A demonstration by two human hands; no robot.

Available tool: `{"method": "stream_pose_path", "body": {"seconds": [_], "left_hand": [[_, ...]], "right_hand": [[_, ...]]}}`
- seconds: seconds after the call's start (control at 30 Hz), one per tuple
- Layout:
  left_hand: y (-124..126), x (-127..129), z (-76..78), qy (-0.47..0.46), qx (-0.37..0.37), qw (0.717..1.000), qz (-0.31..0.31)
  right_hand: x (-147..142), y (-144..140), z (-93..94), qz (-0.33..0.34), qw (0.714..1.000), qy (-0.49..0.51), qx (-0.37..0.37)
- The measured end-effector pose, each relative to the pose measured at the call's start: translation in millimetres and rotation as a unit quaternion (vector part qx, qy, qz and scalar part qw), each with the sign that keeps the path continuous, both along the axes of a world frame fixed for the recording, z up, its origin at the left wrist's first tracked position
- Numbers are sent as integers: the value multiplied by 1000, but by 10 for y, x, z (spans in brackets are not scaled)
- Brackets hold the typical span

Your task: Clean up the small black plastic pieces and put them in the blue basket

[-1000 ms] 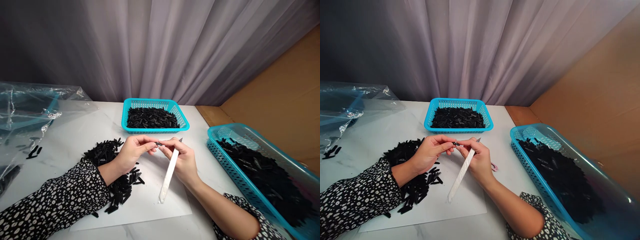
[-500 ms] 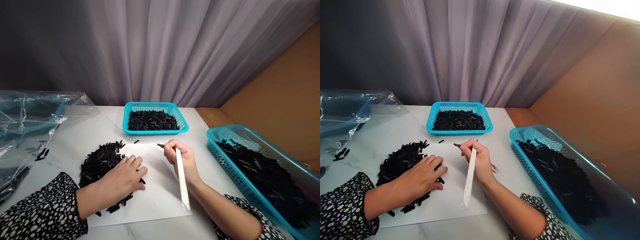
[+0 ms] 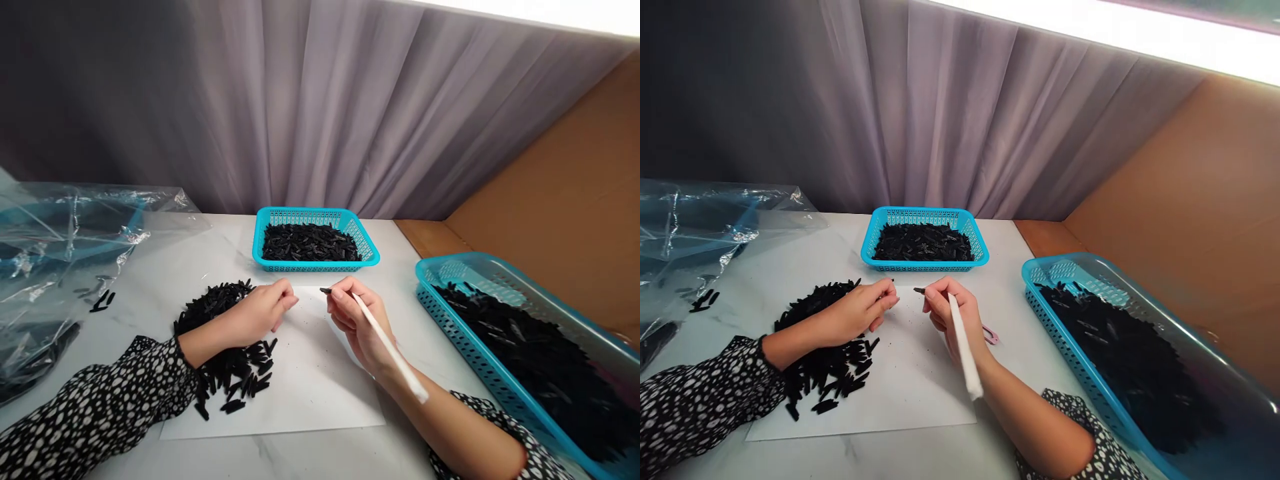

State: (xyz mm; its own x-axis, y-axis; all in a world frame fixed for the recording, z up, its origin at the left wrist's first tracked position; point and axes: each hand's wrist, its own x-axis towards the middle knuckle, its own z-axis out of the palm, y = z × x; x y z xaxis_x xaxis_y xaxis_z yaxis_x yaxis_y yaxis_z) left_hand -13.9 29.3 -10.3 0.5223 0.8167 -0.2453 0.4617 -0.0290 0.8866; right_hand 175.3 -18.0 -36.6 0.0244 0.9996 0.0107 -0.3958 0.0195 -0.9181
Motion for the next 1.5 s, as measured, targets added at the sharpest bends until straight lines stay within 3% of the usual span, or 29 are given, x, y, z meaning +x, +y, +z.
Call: {"method": "stream_pose_path", "body": {"seconds": [0.03, 0.1, 0.27, 0.47, 0.57, 0.7, 0.83, 1.07, 1.33, 1.5], "left_hand": [[29, 44, 13, -63, -92, 993, 34], [69, 127, 11, -109, -161, 980, 47], [100, 229, -53, -193, -216, 955, 69], [92, 207, -86, -261, -242, 930, 95], [72, 204, -103, -276, -229, 929, 92], [46, 213, -140, -276, -185, 940, 74], [36, 221, -166, -266, -148, 950, 71], [23, 211, -200, -257, -126, 955, 77], [-9, 211, -97, -232, -266, 935, 44], [-20, 223, -126, -237, -263, 934, 49]], "right_hand": [[-3, 2, 14, 8, 1000, 12, -7], [-2, 15, 28, 21, 999, 34, -17], [44, 78, -6, 13, 999, 40, -31], [63, 120, -62, 27, 999, 23, -38], [32, 119, -80, 25, 996, -65, -53], [-8, 105, -109, 13, 980, -195, 21], [-4, 84, -108, -27, 967, -242, 81], [37, 85, -153, -20, 986, -166, 13], [-31, 76, -82, -21, 997, -61, -46], [-52, 36, 18, -21, 996, -47, -66]]}}
